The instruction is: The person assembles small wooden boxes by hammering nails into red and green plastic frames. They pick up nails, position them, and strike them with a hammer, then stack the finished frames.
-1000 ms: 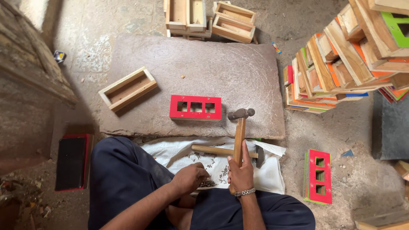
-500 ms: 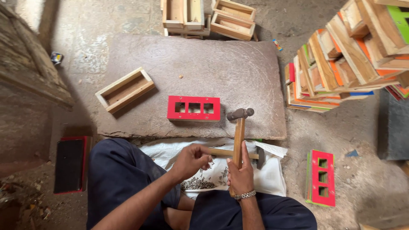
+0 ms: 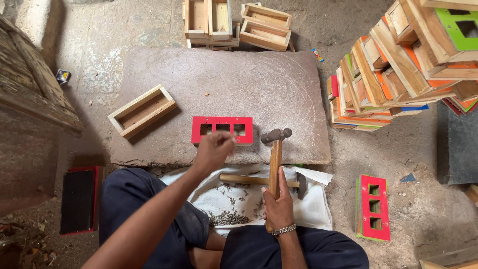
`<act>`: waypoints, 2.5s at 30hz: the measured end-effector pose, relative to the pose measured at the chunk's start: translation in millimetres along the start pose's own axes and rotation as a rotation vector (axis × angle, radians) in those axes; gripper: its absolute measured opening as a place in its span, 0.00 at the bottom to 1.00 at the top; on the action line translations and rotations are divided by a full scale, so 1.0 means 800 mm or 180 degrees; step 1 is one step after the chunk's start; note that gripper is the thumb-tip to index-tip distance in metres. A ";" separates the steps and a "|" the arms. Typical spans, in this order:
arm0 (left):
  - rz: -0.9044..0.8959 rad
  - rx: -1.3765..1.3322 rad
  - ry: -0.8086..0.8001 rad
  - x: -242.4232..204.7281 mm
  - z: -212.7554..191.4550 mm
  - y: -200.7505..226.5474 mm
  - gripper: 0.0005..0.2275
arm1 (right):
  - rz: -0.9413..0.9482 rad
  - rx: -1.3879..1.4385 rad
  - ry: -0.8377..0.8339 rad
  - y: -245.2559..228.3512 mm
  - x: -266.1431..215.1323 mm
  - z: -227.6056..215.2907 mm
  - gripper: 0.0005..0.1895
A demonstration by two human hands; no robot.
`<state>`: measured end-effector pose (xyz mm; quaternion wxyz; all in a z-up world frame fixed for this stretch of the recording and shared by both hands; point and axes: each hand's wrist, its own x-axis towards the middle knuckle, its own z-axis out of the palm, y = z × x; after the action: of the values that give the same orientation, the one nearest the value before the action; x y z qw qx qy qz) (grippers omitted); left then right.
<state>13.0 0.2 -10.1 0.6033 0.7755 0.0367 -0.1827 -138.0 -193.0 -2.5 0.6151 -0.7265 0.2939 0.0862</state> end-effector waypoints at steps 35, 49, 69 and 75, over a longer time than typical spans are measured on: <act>0.1137 0.1419 0.0310 0.102 -0.007 0.001 0.05 | -0.1033 -0.1359 0.0388 -0.001 -0.015 0.009 0.40; 0.1438 0.1063 0.0377 0.103 -0.015 -0.004 0.17 | -0.2094 -0.2173 0.0548 -0.043 0.010 0.045 0.38; 0.0795 0.1027 0.0162 0.101 -0.020 0.012 0.28 | -0.2014 -0.2158 0.0399 -0.062 0.025 0.054 0.36; 0.0892 0.1065 0.0106 0.096 -0.022 0.005 0.24 | -0.1114 -0.2089 0.0360 -0.040 0.020 0.049 0.38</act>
<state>89.7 3.4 -27.7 0.4850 0.8652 -0.0923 -0.0878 -98.8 -159.0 7.4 0.3378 -0.9278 0.1555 0.0291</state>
